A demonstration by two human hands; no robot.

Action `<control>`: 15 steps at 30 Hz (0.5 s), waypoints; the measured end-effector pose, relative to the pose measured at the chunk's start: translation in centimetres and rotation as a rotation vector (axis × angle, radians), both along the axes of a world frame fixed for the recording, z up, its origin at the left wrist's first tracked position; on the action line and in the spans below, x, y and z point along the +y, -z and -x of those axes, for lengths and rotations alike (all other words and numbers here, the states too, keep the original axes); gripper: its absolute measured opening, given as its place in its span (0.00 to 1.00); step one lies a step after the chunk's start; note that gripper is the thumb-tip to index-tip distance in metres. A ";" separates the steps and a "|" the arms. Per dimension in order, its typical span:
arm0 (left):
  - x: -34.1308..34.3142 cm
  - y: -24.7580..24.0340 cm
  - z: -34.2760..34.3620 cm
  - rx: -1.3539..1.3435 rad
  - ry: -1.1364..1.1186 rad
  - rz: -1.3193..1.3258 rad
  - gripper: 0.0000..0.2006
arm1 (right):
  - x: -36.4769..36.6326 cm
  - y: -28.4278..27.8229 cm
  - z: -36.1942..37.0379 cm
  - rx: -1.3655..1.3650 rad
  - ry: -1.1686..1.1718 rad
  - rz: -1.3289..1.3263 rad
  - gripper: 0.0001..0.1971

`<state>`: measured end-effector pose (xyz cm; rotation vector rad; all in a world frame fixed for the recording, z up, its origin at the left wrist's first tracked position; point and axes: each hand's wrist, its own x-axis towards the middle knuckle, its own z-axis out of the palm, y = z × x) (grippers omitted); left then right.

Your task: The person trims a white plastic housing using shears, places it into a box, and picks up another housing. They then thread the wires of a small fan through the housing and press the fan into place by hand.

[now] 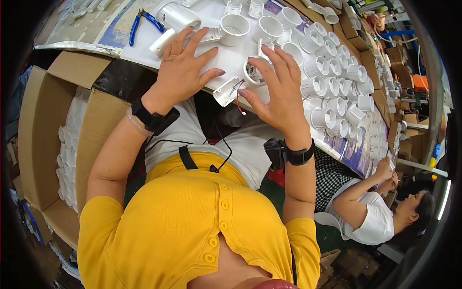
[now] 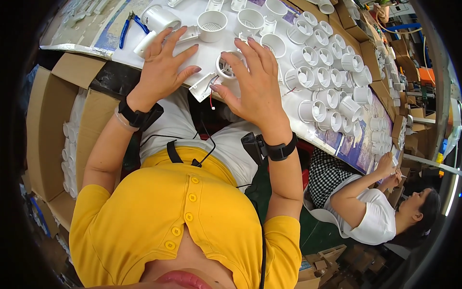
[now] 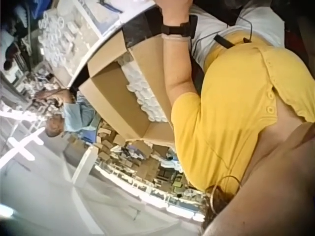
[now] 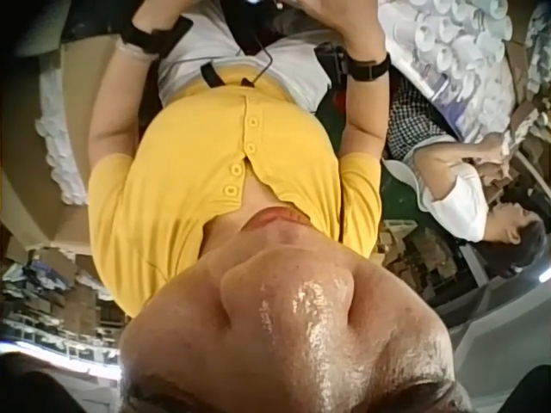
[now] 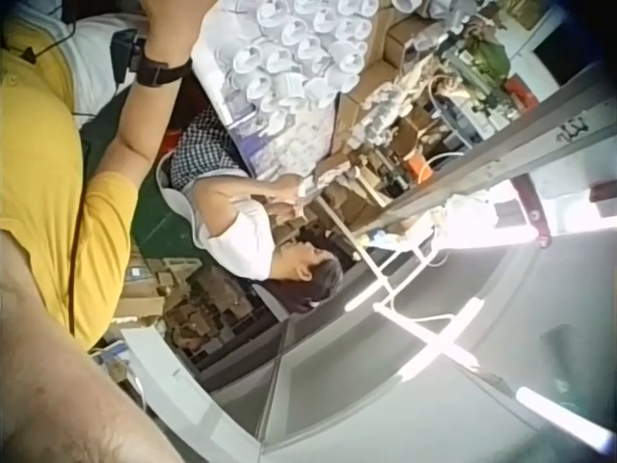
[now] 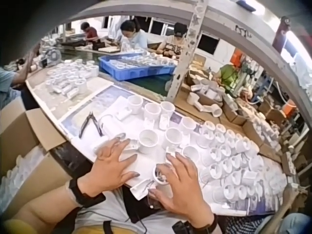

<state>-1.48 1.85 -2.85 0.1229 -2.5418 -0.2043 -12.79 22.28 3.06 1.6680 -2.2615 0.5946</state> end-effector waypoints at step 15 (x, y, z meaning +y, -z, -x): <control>-0.9 -1.1 -2.3 0.107 0.080 -0.296 0.09 | -0.4 0.8 0.9 -0.109 -0.015 0.028 0.25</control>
